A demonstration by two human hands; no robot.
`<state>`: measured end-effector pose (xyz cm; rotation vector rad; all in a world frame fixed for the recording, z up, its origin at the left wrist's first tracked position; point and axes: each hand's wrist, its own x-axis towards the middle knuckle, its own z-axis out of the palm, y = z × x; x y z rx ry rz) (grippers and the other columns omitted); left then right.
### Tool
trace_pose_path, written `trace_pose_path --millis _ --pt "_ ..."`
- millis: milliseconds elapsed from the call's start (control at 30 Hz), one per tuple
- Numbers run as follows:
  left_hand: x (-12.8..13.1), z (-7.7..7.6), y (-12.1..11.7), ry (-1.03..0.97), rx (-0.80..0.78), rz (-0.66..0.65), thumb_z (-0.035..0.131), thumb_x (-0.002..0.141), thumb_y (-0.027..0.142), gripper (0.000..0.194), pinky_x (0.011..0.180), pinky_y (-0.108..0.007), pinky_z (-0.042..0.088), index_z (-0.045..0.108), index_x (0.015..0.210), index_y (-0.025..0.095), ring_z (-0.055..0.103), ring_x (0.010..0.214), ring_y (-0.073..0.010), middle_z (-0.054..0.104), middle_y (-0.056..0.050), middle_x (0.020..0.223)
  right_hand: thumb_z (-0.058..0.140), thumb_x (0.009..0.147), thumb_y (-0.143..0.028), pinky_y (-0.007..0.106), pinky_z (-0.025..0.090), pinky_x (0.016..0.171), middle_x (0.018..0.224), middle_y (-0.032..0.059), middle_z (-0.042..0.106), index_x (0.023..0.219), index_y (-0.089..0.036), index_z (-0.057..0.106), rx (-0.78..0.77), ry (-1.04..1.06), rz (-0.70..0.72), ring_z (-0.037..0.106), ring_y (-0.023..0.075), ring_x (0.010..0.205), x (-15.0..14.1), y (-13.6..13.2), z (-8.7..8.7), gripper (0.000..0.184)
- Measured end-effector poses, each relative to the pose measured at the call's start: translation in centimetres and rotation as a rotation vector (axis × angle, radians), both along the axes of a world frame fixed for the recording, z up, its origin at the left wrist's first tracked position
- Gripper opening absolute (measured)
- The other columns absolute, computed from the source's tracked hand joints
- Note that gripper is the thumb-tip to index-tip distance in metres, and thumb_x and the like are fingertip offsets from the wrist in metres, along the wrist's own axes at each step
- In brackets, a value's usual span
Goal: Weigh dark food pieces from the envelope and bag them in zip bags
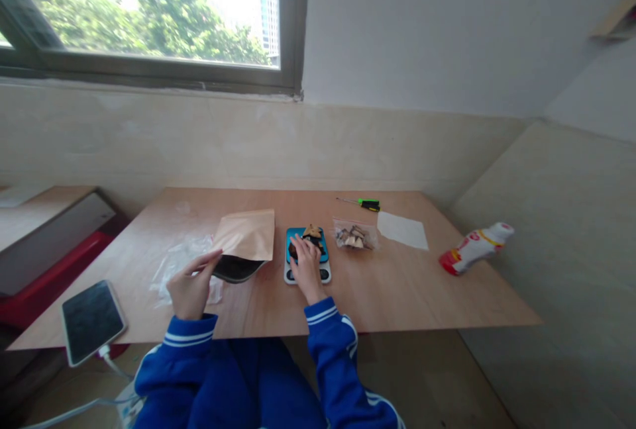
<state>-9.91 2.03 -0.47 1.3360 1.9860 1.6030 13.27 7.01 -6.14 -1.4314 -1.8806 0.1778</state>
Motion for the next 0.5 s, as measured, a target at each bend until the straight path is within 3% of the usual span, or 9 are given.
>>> trace_pose_path --millis 133,233,367,500 --pt "0.3 -0.1 0.0 -0.004 0.01 -0.013 0.066 0.072 0.041 0.02 0.067 -0.027 0.053 0.075 0.083 0.028 0.069 0.074 -0.0184 0.075 0.003 0.077 0.042 0.089 -0.016 0.042 0.042 0.095 0.111 0.0105 0.062 0.11 -0.02 0.06 0.167 0.309 0.024 0.053 0.022 0.108 -1.0 -3.6 2.1 0.028" --pt "0.8 -0.3 0.1 -0.002 0.009 -0.028 0.066 0.072 0.041 0.02 0.068 -0.027 0.054 0.075 0.083 0.028 0.069 0.073 -0.0178 0.075 0.003 0.079 0.041 0.089 -0.012 0.037 0.047 0.088 0.098 0.0079 0.063 0.1 -0.02 0.062 0.164 0.452 0.145 0.057 0.0195 0.098 -3.0 -6.4 4.1 0.026" --pt "1.1 -0.6 0.1 0.02 0.019 -0.042 0.064 0.073 0.041 0.019 0.069 -0.027 0.054 0.075 0.083 0.029 0.069 0.073 -0.0172 0.075 0.003 0.08 0.04 0.085 -0.006 0.033 0.049 0.09 0.099 0.0058 0.065 0.1 -0.021 0.066 0.001 0.319 0.472 0.058 0.0171 0.099 -6.5 -7.4 5.3 0.033" --pt "1.1 -0.9 -0.2 0.038 0.026 -0.069 0.063 0.074 0.042 0.02 0.069 -0.027 0.055 0.075 0.082 0.028 0.069 0.072 -0.017 0.075 0.002 0.082 0.039 0.085 -0.002 0.03 0.048 0.094 0.107 0.0071 0.066 0.103 -0.018 0.067 -0.093 0.149 0.504 0.057 0.0162 0.106 -9.2 -6.4 4.6 0.036"
